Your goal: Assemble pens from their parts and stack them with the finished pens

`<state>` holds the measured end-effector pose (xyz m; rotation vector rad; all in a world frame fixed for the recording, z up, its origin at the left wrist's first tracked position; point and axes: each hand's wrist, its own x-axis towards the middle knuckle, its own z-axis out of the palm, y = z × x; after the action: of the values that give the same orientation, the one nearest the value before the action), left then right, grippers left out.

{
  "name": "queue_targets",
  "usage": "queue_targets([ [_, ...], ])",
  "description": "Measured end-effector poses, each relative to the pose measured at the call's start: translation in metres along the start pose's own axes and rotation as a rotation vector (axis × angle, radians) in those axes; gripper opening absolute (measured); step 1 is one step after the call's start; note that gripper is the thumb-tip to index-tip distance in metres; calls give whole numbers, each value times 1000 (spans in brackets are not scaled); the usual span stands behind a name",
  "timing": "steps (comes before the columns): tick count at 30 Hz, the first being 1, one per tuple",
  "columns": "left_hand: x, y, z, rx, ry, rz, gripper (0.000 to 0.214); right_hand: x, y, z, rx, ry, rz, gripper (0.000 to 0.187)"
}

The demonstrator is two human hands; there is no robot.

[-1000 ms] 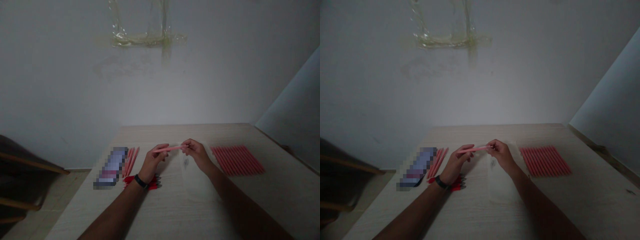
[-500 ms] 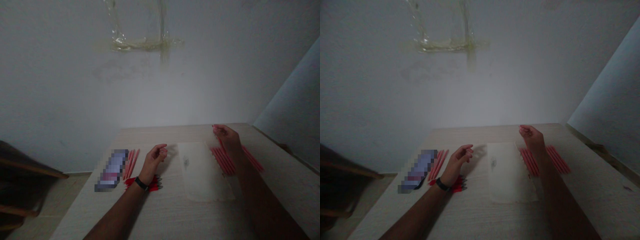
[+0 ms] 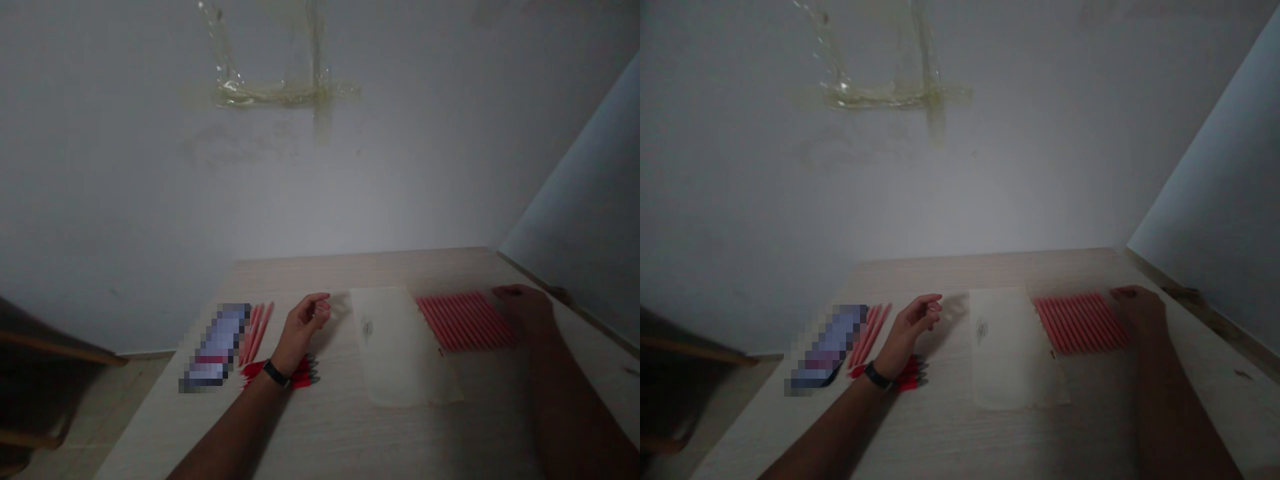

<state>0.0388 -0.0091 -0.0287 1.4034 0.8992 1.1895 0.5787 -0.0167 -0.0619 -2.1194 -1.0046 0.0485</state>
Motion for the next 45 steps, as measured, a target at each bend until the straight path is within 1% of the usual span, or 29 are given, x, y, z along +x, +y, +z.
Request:
queue_targets([
  [3, 0, 0, 0, 11, -8, -1, 38, 2, -3, 4, -24, -14, 27, 22],
  [9, 0, 2, 0, 22, -2, -5, 38, 7, -4, 15, -134, -91, -17, 18],
  [18, 1, 2, 0, 58, -3, -10, 39, 9, 0, 22, -257, -120, -10, 13],
  [20, 1, 2, 0, 68, -6, -12, 38, 7, 0, 21, -278, -111, -14, 16],
  [23, 1, 1, -1, 96, -9, -31, 37, 2, -5, 19, -309, -37, -35, 24],
  [24, 1, 1, -1, 110, -13, -40, 37, -1, -11, 19, -301, -6, -58, 24],
  [26, 2, -1, -2, 145, -27, -60, 34, -11, -28, 22, -229, 22, -148, 23],
  [29, 2, -2, -4, 259, -43, -55, 30, -37, -72, 32, -97, -18, -311, 19],
  [31, 2, -1, -7, 381, -40, -16, 28, -62, -107, 42, -10, -72, -462, 16],
  [34, 2, 0, -13, 610, 4, 36, 24, -105, -159, 55, 81, -219, -712, 13],
  [35, 2, 0, -15, 695, 24, 43, 22, -120, -173, 59, 92, -261, -792, 12],
  [37, 2, 1, -22, 866, 50, 53, 20, -145, -197, 66, 81, -344, -900, 11],
  [39, 4, 3, -32, 1009, 54, 55, 20, -164, -212, 72, 59, -426, -943, 11],
  [41, 6, 5, -44, 1148, 103, 50, 20, -176, -219, 79, 25, -462, -962, 12],
  [44, 8, 6, -65, 1331, 219, -74, 24, -183, -215, 89, 16, -466, -962, 13],
  [45, 9, 6, -71, 1379, 234, -122, 26, -182, -211, 91, 27, -482, -959, 14],
])
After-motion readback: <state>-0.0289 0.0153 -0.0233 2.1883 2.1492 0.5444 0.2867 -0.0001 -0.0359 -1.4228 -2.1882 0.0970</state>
